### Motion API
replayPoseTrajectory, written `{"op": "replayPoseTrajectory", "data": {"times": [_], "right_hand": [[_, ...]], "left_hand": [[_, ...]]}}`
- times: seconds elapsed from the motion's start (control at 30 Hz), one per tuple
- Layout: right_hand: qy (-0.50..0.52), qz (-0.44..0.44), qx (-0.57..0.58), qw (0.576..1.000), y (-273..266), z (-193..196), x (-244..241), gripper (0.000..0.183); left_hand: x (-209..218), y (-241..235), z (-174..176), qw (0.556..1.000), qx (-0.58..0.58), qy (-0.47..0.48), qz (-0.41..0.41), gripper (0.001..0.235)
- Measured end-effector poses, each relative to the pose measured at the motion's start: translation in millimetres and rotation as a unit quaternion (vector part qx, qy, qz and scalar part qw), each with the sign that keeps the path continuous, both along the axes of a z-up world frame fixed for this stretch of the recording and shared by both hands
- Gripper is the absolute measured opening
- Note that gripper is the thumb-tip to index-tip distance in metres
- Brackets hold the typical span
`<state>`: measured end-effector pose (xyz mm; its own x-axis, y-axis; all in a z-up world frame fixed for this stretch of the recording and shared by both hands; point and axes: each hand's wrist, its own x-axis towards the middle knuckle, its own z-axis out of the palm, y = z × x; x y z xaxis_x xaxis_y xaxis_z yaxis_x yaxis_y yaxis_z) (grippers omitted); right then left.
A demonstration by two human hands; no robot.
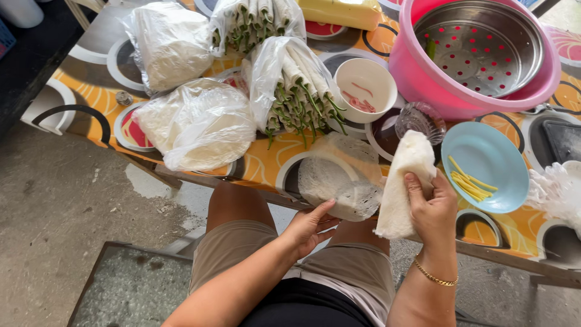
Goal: The person places a green pepper, a slice of meat, and ginger strips onto a wrap by hand and rolls it tightly into a cylinder.
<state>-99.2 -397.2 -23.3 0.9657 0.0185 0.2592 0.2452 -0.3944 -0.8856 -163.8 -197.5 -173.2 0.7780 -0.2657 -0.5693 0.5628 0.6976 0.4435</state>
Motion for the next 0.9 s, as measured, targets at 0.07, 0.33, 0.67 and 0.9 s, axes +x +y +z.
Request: {"op": "replayPoseTrajectory", "data": {"times": [0.07,0.33,0.67,0.9], "right_hand": [[0.022,0.026,-0.038,0.999,-2.4,12.9,1.8,0.024],[0.128,0.241,0.021,0.962,17.5,28.8,30.4,0.024],[0.064,0.255,-0.228,0.938,74.0,-25.3,90.9,0.046],[0.07,0.163,-0.196,0.964,51.3,-17.5,79.7,0.042]], "left_hand": [[0.0,-0.6,-5.8,0.999,0.043,0.002,-0.02,0.064],[-11.2,12.2,-4.3,0.991,0.071,-0.077,0.083,0.04],[-37.0,40.4,50.1,0.989,0.074,-0.059,0.117,0.037],[6.4,28.8,57.4,0.985,0.001,-0.121,0.127,0.038]]}}
